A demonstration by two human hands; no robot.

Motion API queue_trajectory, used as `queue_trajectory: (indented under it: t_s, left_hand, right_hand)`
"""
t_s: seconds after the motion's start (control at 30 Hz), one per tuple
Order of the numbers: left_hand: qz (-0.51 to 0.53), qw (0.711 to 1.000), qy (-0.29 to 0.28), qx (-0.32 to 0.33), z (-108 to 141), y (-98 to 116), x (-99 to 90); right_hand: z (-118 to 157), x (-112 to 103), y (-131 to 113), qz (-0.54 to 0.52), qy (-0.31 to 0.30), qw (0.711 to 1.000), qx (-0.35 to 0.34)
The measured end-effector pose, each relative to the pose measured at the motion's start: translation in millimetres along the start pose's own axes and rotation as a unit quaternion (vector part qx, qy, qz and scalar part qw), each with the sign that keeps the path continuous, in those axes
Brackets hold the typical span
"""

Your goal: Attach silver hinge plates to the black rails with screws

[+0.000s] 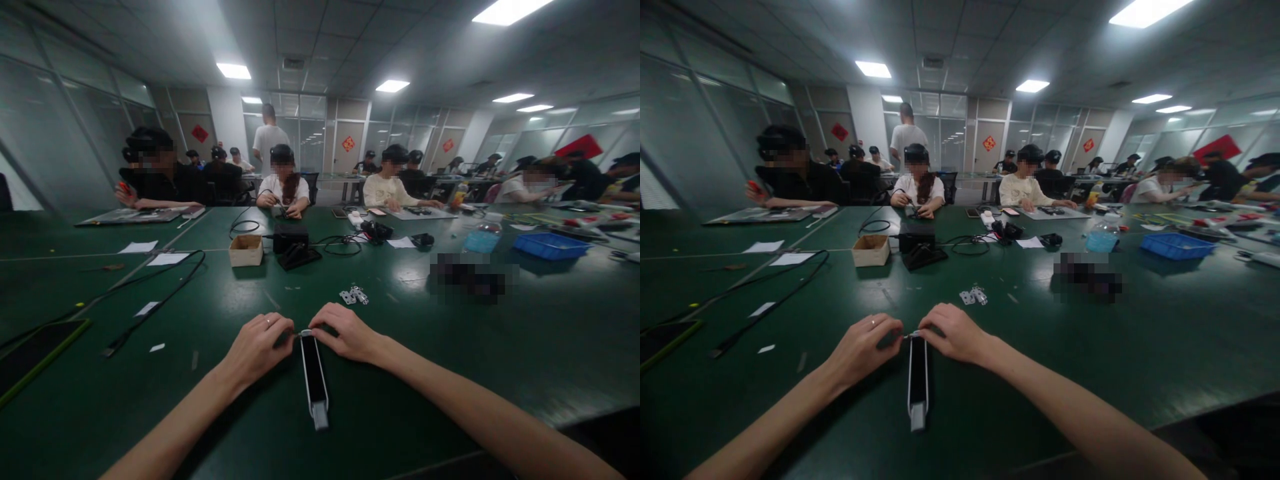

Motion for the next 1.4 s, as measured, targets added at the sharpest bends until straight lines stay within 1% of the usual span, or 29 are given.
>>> queue_trajectory:
  t_s: [0.07,0.13,0.23,0.33,0.57,0.8,1.0,1.2,1.4]
  left_hand:
    - [0.047,0.997,-0.040,-0.053,3,-13,2.5]
    - [0.094,0.988,-0.083,-0.093,5,-21,5.1]
    - [0.142,0.973,-0.126,-0.128,6,-23,7.8]
    - [0.171,0.963,-0.146,-0.152,6,-19,10.9]
    - [0.205,0.948,-0.168,-0.175,7,-17,16.6]
    - [0.181,0.950,-0.174,-0.184,6,-18,17.0]
    - [0.172,0.956,-0.157,-0.179,8,-20,17.1]
    - [0.188,0.954,-0.144,-0.181,9,-20,18.9]
    - [0.202,0.949,-0.133,-0.204,5,-15,12.2]
  right_hand:
    - [2,-3,8,0.047,-0.014,0.999,0.004]
    - [4,-5,17,0.089,-0.045,0.995,0.014]
    - [6,-5,24,0.115,-0.092,0.989,0.032]
    - [6,-2,21,0.104,-0.109,0.988,0.024]
    - [7,4,15,0.088,-0.114,0.989,0.011]
    - [7,4,16,0.124,-0.110,0.986,-0.002]
    - [6,5,15,0.110,-0.096,0.989,0.000]
    - [8,7,18,0.089,-0.097,0.991,0.004]
    - [10,7,19,0.062,-0.102,0.993,0.013]
Point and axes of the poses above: each hand's wrist, its own z-axis away from the middle knuckle, its own x-axis out of the palm, y = z × x, the point moved 5 cm from there along -z, towards the middle knuckle, and after that the axes turned 5 degrees about x, right-handed, at the moved point
